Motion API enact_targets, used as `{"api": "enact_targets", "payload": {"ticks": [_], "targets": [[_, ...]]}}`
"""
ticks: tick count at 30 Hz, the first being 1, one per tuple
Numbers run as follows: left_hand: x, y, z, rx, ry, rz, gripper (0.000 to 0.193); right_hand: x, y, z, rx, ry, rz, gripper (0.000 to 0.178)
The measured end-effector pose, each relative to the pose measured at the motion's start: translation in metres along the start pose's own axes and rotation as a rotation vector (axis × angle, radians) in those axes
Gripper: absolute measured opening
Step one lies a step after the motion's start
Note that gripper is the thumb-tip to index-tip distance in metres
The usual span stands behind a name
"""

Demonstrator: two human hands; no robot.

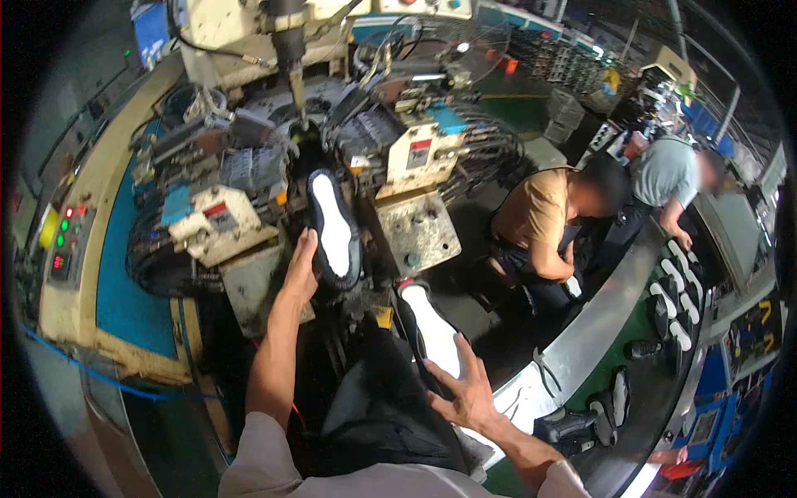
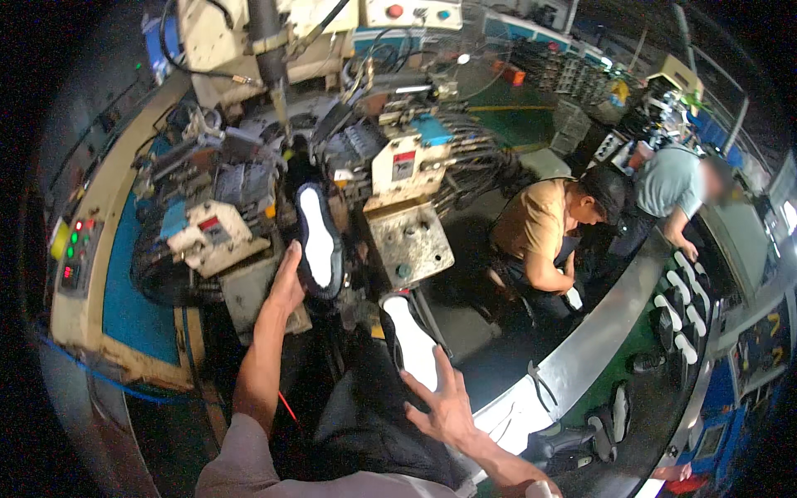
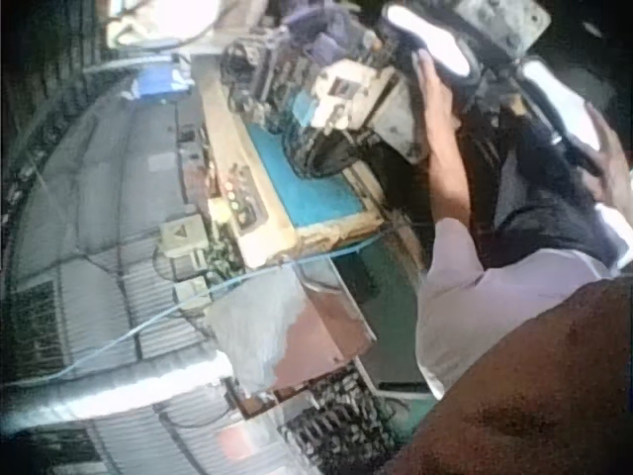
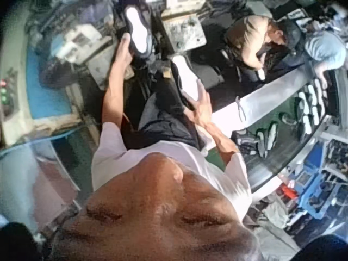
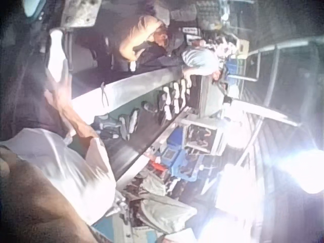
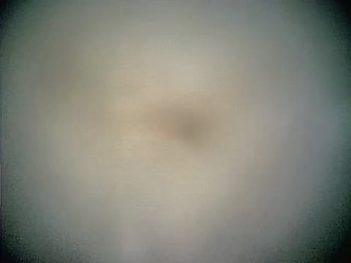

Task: Operate a shoe lasting machine to shape the upper of the shoe over the last.

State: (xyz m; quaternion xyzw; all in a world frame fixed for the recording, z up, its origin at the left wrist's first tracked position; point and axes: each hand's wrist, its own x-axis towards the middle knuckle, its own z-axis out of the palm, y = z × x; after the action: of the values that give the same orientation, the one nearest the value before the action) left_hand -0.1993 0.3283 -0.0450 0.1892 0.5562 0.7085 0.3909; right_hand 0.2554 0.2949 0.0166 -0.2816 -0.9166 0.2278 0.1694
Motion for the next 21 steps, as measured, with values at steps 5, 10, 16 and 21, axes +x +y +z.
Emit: {"api": "enact_targets", "payload": {"ticks": [5, 10, 16, 21], "targets": [[0.008, 0.048, 0.026, -0.036, 0.041, -0.090, 0.083, 0.111, -0.025, -0.016, -0.034, 0.126, -0.157, 0.070], [-0.102, 0.056, -0.023, -0.292, -0.390, 0.046, 0.078, 0.218, -0.048, 0.010, 0.025, 0.132, -0.179, 0.073], [-0.244, 0.006, -0.086, -0.497, -0.099, -0.124, 0.095, 0.286, -0.050, 0.068, 0.110, 0.203, -0.161, 0.071], [-0.349, -0.037, -0.138, -0.504, 0.271, -0.175, 0.087, 0.286, -0.045, 0.100, 0.130, 0.163, -0.112, 0.072]]}}
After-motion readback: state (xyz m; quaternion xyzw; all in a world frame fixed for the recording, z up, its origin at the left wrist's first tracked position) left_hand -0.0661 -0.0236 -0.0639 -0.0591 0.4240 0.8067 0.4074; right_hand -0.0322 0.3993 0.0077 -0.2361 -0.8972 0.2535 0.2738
